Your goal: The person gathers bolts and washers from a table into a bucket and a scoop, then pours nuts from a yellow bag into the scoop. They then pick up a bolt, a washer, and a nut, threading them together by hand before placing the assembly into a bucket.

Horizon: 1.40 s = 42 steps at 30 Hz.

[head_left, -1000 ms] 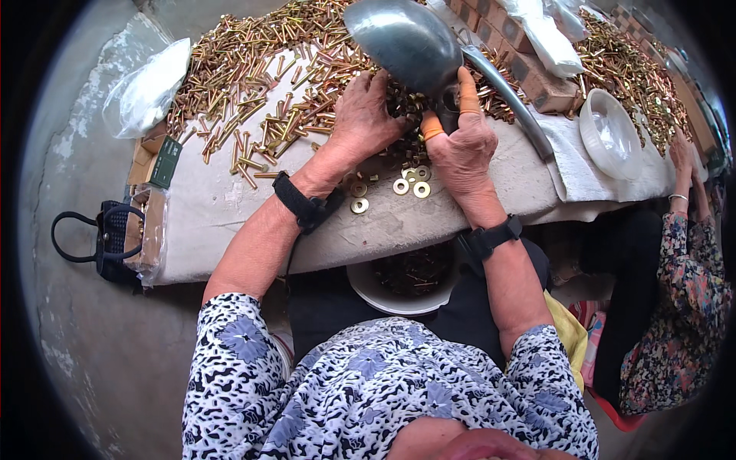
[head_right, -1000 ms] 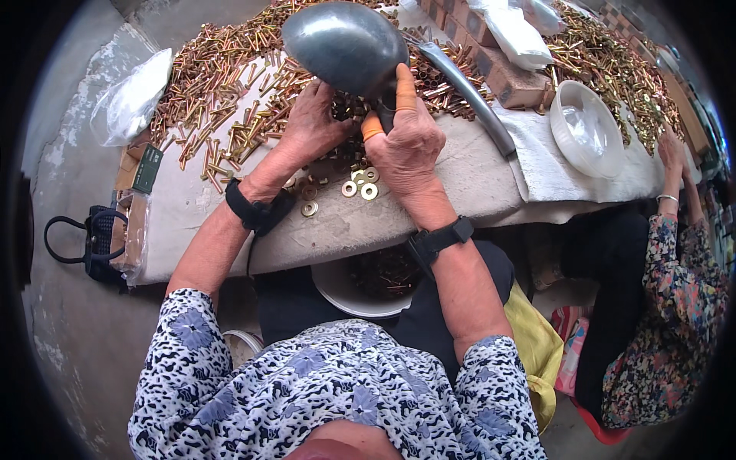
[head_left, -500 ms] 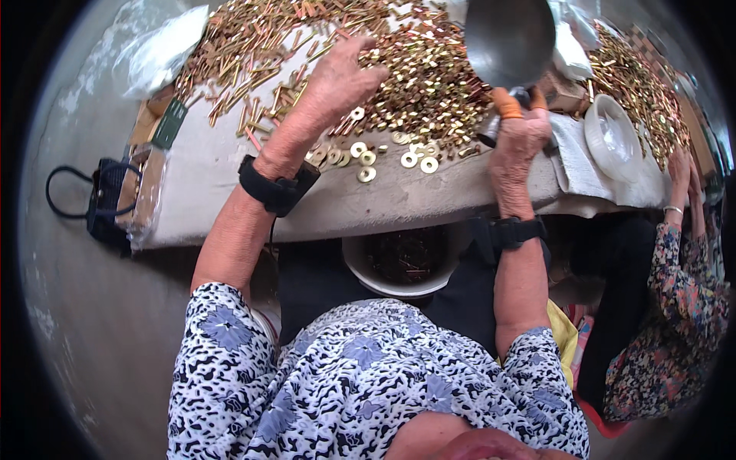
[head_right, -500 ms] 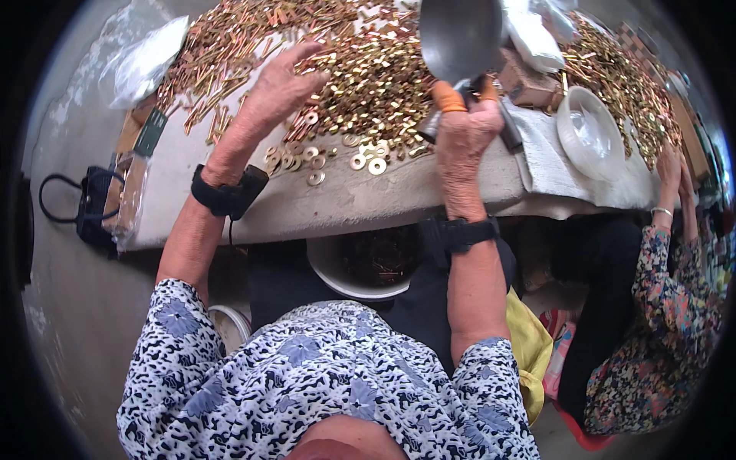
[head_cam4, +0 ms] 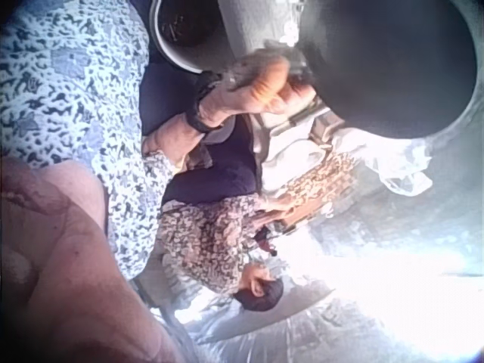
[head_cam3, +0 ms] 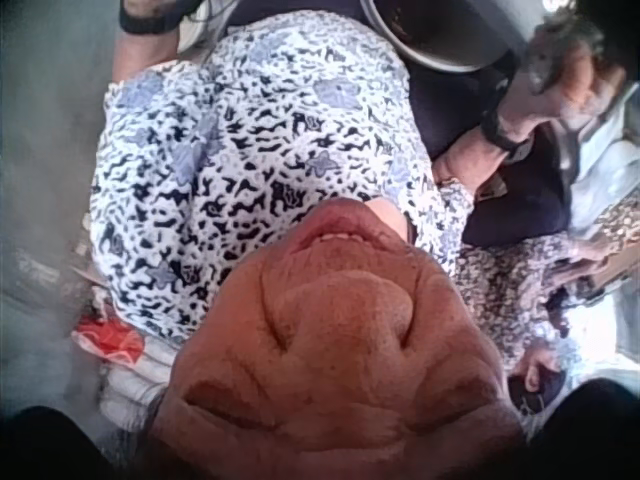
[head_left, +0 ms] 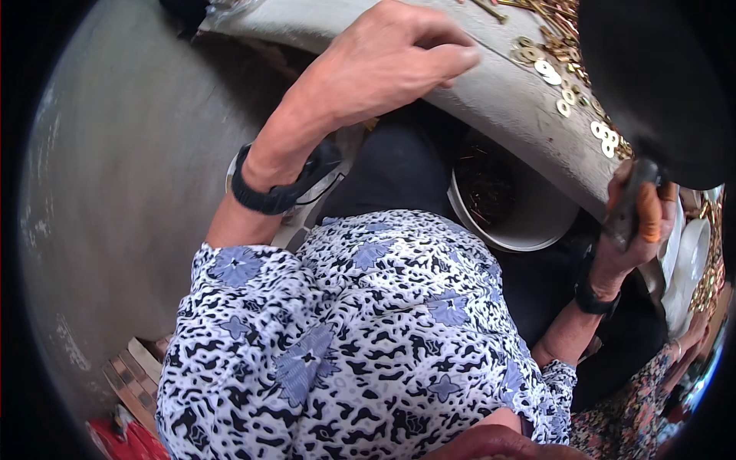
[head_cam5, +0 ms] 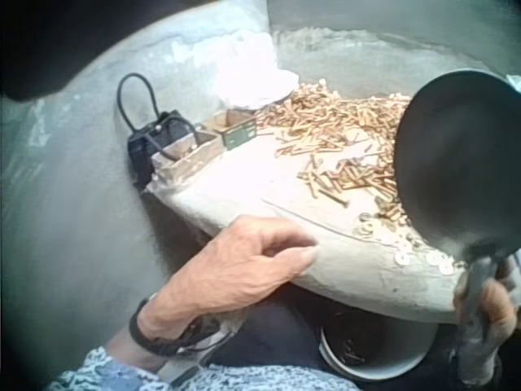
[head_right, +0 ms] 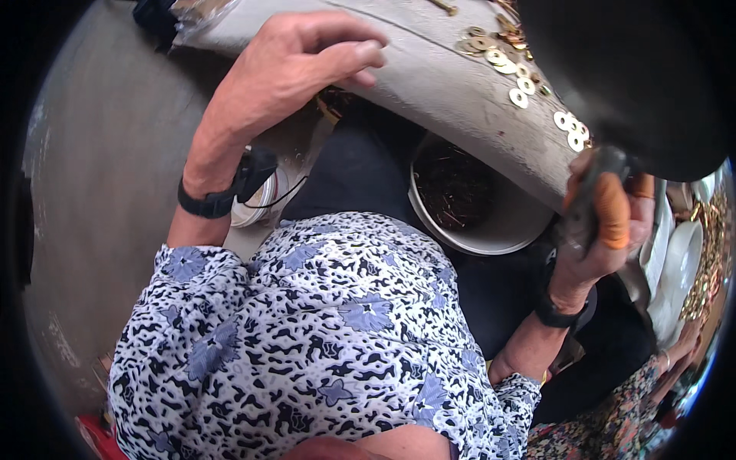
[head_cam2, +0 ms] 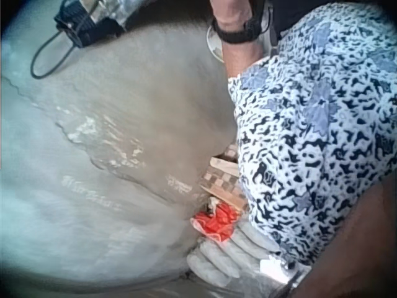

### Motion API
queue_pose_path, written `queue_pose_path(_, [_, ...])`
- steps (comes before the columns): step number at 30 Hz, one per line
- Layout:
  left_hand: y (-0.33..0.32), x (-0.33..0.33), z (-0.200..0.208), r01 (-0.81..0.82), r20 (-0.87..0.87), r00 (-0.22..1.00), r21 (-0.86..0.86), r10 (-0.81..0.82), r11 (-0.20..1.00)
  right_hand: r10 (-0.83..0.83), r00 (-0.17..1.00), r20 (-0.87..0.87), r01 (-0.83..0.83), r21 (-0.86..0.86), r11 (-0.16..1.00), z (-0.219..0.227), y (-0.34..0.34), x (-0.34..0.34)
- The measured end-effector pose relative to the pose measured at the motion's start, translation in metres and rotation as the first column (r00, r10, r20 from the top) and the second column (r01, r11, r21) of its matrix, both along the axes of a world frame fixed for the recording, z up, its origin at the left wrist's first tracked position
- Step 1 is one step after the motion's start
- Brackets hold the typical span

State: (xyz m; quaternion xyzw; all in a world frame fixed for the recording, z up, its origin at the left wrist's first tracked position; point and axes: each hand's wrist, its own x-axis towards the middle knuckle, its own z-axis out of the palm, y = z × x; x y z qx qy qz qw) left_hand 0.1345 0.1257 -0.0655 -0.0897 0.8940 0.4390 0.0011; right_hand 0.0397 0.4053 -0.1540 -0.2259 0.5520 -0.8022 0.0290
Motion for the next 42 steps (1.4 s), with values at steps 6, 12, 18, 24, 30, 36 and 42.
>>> queue_pose_path(6, [0.019, 0.062, -0.057, -0.071, 0.194, 0.981, 0.230, 0.026, 0.970, 0.244, 0.944, 0.220, -0.283, 0.168, 0.944, -0.018, -0.049, 0.049])
queue_pose_path(12, [0.044, 0.073, -0.082, -0.054, 0.180, 0.978, 0.697, -0.102, 0.715, 0.457, 0.875, 0.161, -0.484, 0.326, 0.812, -0.040, -0.085, 0.086])
queue_pose_path(18, [0.040, 0.082, -0.093, -0.309, 0.192, 0.950, 0.700, 0.247, 0.644, 0.480, 0.853, -0.205, -0.328, 0.506, 0.798, -0.055, -0.124, 0.091])
queue_pose_path(24, [-0.034, 0.129, -0.113, -0.277, 0.317, 0.934, 0.346, 0.166, 0.896, 0.423, 0.882, 0.207, -0.470, 0.439, 0.766, -0.047, -0.126, 0.105])
queue_pose_path(30, [-0.142, 0.276, -0.226, -0.957, 0.173, 0.164, -0.212, 0.971, 0.199, 0.275, 0.921, 0.274, -0.355, 0.304, 0.884, -0.022, -0.117, 0.100])
queue_pose_path(36, [-0.162, 0.339, -0.289, -0.890, 0.204, -0.414, -0.294, 0.887, -0.348, 0.241, 0.958, 0.152, -0.264, 0.151, 0.953, -0.003, -0.100, 0.091])
queue_pose_path(42, [-0.151, 0.350, -0.305, -0.815, 0.325, -0.549, -0.006, 0.770, -0.579, 0.201, 0.971, 0.127, -0.217, 0.128, 0.968, 0.010, -0.087, 0.096])
